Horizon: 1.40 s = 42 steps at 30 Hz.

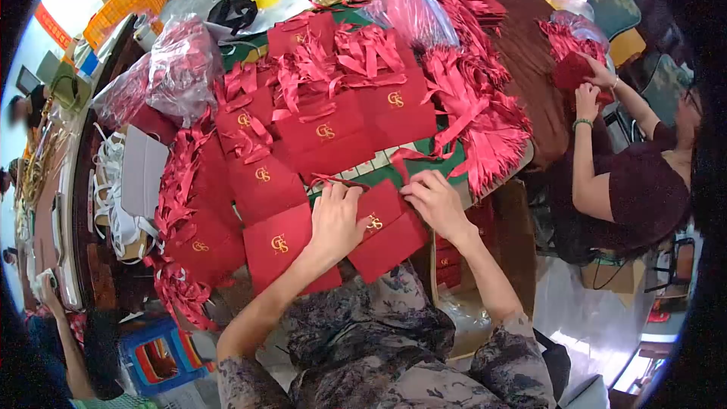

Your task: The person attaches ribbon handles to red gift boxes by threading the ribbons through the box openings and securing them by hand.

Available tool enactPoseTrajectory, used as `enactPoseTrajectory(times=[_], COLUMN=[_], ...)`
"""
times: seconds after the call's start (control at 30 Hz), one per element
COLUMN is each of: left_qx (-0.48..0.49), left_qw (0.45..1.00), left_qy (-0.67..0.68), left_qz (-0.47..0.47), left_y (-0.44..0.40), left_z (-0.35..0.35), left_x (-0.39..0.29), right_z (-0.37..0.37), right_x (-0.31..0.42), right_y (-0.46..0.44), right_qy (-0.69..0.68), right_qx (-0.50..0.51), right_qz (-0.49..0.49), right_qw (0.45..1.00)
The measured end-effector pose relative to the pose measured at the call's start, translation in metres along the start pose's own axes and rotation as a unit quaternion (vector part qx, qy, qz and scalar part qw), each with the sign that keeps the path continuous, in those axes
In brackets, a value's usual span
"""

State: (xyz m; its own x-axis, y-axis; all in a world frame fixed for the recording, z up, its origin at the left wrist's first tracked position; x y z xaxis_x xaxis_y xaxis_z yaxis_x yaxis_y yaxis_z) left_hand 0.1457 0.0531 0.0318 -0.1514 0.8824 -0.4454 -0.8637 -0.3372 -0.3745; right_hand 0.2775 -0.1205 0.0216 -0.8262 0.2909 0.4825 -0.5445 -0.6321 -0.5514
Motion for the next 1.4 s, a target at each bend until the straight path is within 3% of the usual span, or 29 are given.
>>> enactPoseTrajectory(times=[0.17, 0.23, 0.3, 0.4, 0.6, 0.77, 0.87, 0.97, 1.1, 1.4], left_qx=[-0.003, 0.013, 0.008, 0.033, 0.062, 0.148, 0.158, 0.135, 0.172, 0.171], left_qw=[1.000, 0.998, 0.997, 0.994, 0.972, 0.921, 0.897, 0.859, 0.837, 0.830], left_qy=[0.023, 0.060, 0.074, 0.105, 0.212, 0.295, 0.347, 0.440, 0.457, 0.467], left_qz=[-0.003, 0.004, 0.004, 0.016, 0.075, 0.208, 0.224, 0.225, 0.249, 0.252], left_y=[-0.004, -0.005, -0.007, -0.010, -0.013, -0.018, -0.018, -0.011, -0.013, -0.012], left_z=[-0.004, -0.007, -0.008, -0.013, -0.017, -0.009, -0.010, -0.029, -0.029, -0.025], left_x=[-0.002, -0.002, -0.003, 0.000, 0.006, 0.005, 0.008, 0.020, 0.019, 0.014], right_z=[0.005, 0.025, 0.038, 0.043, 0.016, -0.002, -0.001, 0.002, 0.000, -0.001], right_x=[0.001, 0.020, 0.035, 0.045, 0.051, 0.045, 0.045, 0.048, 0.048, 0.049], right_y=[0.005, 0.002, 0.000, 0.004, 0.009, 0.016, 0.017, 0.015, 0.015, 0.014], right_qy=[-0.004, 0.022, 0.046, -0.057, -0.034, -0.047, -0.073, -0.056, -0.033, -0.024], right_qx=[-0.027, -0.120, -0.133, -0.153, -0.111, -0.122, -0.126, -0.118, -0.124, -0.119], right_qz=[0.000, 0.009, 0.035, 0.045, -0.043, -0.109, -0.141, -0.138, -0.109, -0.094], right_qw=[1.000, 0.993, 0.989, 0.986, 0.992, 0.985, 0.979, 0.982, 0.986, 0.988])
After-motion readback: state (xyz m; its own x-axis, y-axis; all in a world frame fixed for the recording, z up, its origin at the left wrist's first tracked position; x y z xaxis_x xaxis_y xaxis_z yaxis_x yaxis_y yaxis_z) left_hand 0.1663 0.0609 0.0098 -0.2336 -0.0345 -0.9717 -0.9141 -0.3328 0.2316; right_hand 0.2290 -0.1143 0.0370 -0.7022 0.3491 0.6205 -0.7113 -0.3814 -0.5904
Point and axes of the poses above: each hand's wrist, its own y-axis away from the middle knuckle, its own z-axis out of the back of the hand, x = y × z, the point moved 3 cm from there along -y, towards the middle knuckle, and after that the axes turned 15 degrees about -x, right-handed, at the moved point
